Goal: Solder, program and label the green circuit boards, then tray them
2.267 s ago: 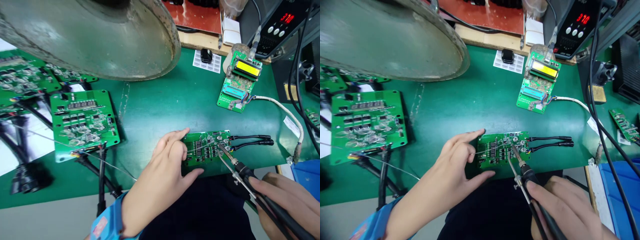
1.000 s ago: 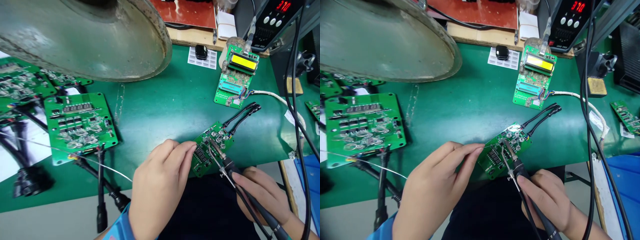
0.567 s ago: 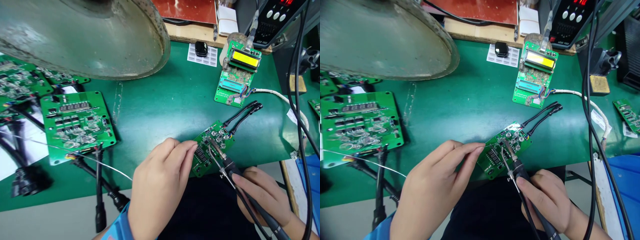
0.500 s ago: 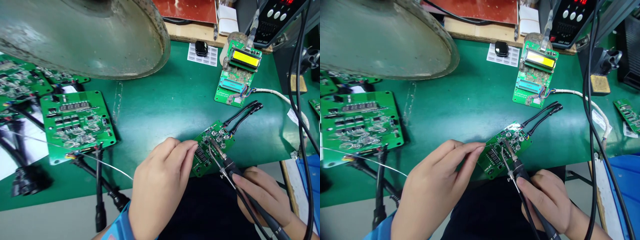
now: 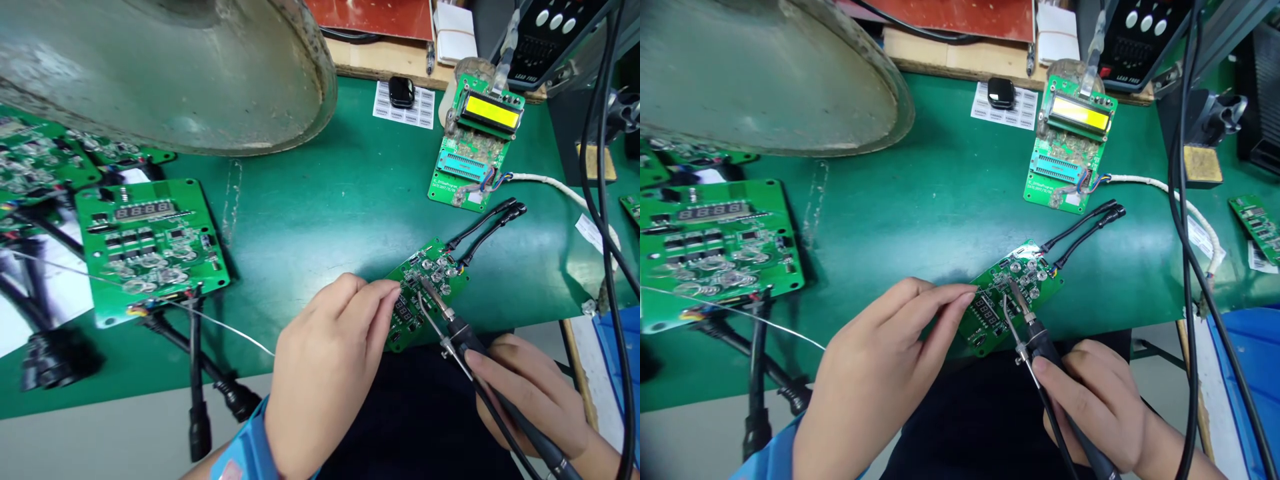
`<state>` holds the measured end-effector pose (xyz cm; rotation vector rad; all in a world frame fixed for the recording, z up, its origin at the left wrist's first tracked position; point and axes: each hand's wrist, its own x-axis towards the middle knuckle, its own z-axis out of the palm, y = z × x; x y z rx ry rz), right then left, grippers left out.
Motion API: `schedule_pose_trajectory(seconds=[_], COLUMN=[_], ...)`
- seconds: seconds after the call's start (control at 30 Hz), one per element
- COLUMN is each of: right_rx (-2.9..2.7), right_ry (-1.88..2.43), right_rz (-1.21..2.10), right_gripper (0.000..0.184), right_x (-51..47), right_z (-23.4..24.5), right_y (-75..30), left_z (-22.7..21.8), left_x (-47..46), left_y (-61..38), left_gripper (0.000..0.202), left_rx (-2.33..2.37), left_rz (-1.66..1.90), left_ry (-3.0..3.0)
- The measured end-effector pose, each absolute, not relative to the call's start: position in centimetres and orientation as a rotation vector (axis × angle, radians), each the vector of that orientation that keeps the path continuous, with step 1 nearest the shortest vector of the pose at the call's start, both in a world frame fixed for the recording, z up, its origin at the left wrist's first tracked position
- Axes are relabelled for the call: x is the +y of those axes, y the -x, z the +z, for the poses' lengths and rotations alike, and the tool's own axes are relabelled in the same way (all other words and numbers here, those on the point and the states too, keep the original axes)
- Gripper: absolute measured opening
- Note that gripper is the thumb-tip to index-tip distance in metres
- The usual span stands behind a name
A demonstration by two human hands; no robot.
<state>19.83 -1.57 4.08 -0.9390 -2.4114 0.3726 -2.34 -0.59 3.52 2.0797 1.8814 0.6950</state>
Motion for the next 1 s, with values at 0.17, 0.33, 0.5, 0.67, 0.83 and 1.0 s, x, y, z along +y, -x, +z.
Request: schedule_pose_trajectory(seconds=[0.17,0.33,0.5,0.67,0.83,1.0], right_rx=[-2.429,-2.418,-2.41,-2.419,-2.425,-2.427], right_ry=[0.928,0.93,0.93,0.92,0.895,0.906], right_rz=[0.363,0.357,0.369,0.378,0.397,0.377], right_gripper=[0.028,0.028,0.028,0.029,0.028,0.03], right_x=[-1.39,-1.65,-1.89,-1.54,-1.08,-0.99], right_z=[4.44,4.63,4.41,4.28,4.15,4.2], right_y=[-19.7,-19.88,-20.04,-19.8,-19.57,-19.38], left_z=[3.43,3.58,3.63,3.64,3.72,3.68], left_x=[-0.57,-0.59,-0.52,-0.54,-0.63,-0.56], left_y=[2.32,2.53,2.58,2.62,2.76,2.83], left_gripper=[0.016,0.015,0.016,0.017,0.016,0.016], left_rx=[1.876,1.882,1.897,1.892,1.911,1.911], left_rz=[0.692,0.718,0.72,0.718,0.705,0.719], left_ry=[-2.082,-2.093,-2.08,-2.062,-2.055,-2.057])
